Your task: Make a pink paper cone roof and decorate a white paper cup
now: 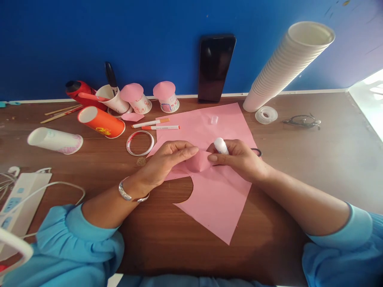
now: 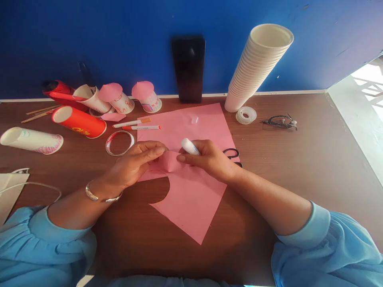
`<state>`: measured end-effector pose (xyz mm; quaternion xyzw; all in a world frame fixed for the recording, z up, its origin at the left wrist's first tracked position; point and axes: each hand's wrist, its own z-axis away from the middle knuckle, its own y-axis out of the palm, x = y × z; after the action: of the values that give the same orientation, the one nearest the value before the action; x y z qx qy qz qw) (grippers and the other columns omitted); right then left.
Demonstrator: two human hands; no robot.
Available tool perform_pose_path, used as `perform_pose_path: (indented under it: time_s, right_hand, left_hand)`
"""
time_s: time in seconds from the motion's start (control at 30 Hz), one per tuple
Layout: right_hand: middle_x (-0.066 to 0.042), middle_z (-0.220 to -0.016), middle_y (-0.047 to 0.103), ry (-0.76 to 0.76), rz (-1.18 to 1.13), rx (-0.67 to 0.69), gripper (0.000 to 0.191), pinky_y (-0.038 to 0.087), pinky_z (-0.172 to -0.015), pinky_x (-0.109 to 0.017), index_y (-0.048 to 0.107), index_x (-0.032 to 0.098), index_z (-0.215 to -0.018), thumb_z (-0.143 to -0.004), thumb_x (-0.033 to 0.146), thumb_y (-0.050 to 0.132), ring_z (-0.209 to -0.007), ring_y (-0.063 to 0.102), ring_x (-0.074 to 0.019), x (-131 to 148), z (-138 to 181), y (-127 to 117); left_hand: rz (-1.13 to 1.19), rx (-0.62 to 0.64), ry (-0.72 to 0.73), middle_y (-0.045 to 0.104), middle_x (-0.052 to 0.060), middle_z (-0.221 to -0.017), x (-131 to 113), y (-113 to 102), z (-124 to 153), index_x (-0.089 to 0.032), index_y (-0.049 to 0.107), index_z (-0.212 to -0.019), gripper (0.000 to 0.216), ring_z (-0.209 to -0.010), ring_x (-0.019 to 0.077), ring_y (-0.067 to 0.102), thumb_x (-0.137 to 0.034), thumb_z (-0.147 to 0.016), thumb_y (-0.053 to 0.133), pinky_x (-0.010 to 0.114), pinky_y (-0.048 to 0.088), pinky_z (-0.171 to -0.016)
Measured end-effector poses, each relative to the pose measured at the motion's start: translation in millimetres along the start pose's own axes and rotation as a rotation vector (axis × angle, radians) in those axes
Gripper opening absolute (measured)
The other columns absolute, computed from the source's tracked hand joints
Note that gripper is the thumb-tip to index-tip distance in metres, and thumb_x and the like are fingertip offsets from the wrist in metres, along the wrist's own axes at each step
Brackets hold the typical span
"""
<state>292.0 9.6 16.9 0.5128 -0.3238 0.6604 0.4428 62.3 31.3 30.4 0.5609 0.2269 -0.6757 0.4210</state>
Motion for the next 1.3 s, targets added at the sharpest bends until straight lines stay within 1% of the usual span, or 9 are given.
perform_pose_path:
  time_s: [0.07,0.17,0.3,0.53,0.7,0.87,1.0,1.2,1.3]
  right_hand:
    - [0.003,-0.069,0.054,0.003,-0.014,0.003,0.034,0.033,-0.059,-0.027,0.066,0.016,-0.078,-0.081,0.048,0.079,-0.065,0.046,-0.0109,-0.3,-0.5,-0.4]
    - [0.003,-0.068,0.056,-0.011,-0.004,0.016,0.032,0.034,-0.060,-0.027,0.066,0.017,-0.078,-0.081,0.045,0.080,-0.064,0.047,-0.0106,0.6,-0.8,0.2]
    - [0.004,-0.067,0.055,-0.013,0.007,0.021,0.029,0.033,-0.059,-0.027,0.067,0.017,-0.078,-0.081,0.042,0.081,-0.063,0.045,-0.0099,0.0,-0.5,0.8]
    - [0.003,-0.070,0.057,-0.018,-0.004,0.017,0.030,0.034,-0.061,-0.028,0.067,0.017,-0.077,-0.083,0.043,0.079,-0.065,0.047,-0.0107,-1.1,-0.5,0.5]
    - [0.004,-0.068,0.053,0.014,-0.015,0.013,0.029,0.032,-0.060,-0.027,0.067,0.017,-0.077,-0.080,0.042,0.081,-0.063,0.043,-0.0099,0.1,0.5,2.1]
    - [0.004,-0.069,0.054,0.005,-0.031,0.021,0.027,0.031,-0.059,-0.027,0.067,0.017,-0.078,-0.081,0.040,0.081,-0.063,0.044,-0.0095,-3.6,-0.2,0.5]
    - [0.004,-0.068,0.053,0.003,-0.056,0.018,0.030,0.031,-0.059,-0.027,0.065,0.017,-0.076,-0.083,0.043,0.079,-0.063,0.044,-0.0098,-7.2,-1.7,-1.4]
    - [0.004,-0.069,0.055,0.012,-0.060,0.029,0.028,0.033,-0.060,-0.027,0.067,0.017,-0.078,-0.082,0.041,0.080,-0.064,0.046,-0.0101,-7.9,-1.7,-1.1]
    - [0.005,-0.066,0.053,0.028,-0.073,0.010,0.030,0.032,-0.057,-0.026,0.065,0.017,-0.075,-0.079,0.041,0.083,-0.061,0.044,-0.0093,-6.0,-1.3,-0.6]
  left_hand:
    - [-0.013,0.008,-0.016,0.061,-0.001,-0.076,-0.5,-0.3,-0.6,-0.017,0.070,-0.077,0.033,-0.075,0.0115,0.052,-0.047,-0.090,0.073,0.025,0.043,-0.073]
    - [-0.052,0.013,-0.043,0.065,-0.001,-0.073,-3.1,1.9,-1.8,-0.017,0.072,-0.075,0.026,-0.073,0.0114,0.056,-0.039,-0.084,0.081,0.024,0.045,-0.071]
    - [-0.033,0.031,-0.072,0.067,0.000,-0.068,-6.0,5.0,-2.3,-0.016,0.072,-0.068,0.025,-0.068,0.0105,0.057,-0.033,-0.085,0.080,0.023,0.046,-0.068]
    - [0.042,0.102,-0.112,0.066,-0.001,-0.071,-4.1,2.9,-3.0,-0.018,0.074,-0.073,0.020,-0.067,0.0104,0.057,-0.035,-0.079,0.084,0.024,0.049,-0.068]
    - [0.045,0.091,-0.193,0.056,-0.003,-0.064,-6.9,5.7,-3.9,-0.016,0.067,-0.063,0.027,-0.063,0.0095,0.051,-0.029,-0.073,0.087,0.024,0.046,-0.064]
    - [-0.026,0.091,-0.169,0.053,-0.003,-0.063,-3.1,2.5,-4.0,-0.015,0.065,-0.062,0.034,-0.062,0.0100,0.048,-0.039,-0.077,0.085,0.026,0.044,-0.064]
    - [0.100,0.094,-0.151,0.057,0.000,-0.066,2.1,-1.8,-3.7,-0.017,0.068,-0.067,0.041,-0.066,0.0127,0.052,-0.052,-0.087,0.075,0.028,0.047,-0.068]
    - [0.039,0.082,-0.122,0.060,-0.002,-0.065,-2.0,1.0,-4.6,-0.017,0.071,-0.067,0.029,-0.065,0.0109,0.052,-0.040,-0.081,0.083,0.026,0.045,-0.067]
    - [0.032,0.058,-0.097,0.060,-0.002,-0.065,-0.9,-0.2,-5.7,-0.017,0.071,-0.067,0.029,-0.065,0.0104,0.052,-0.039,-0.082,0.082,0.025,0.045,-0.067]
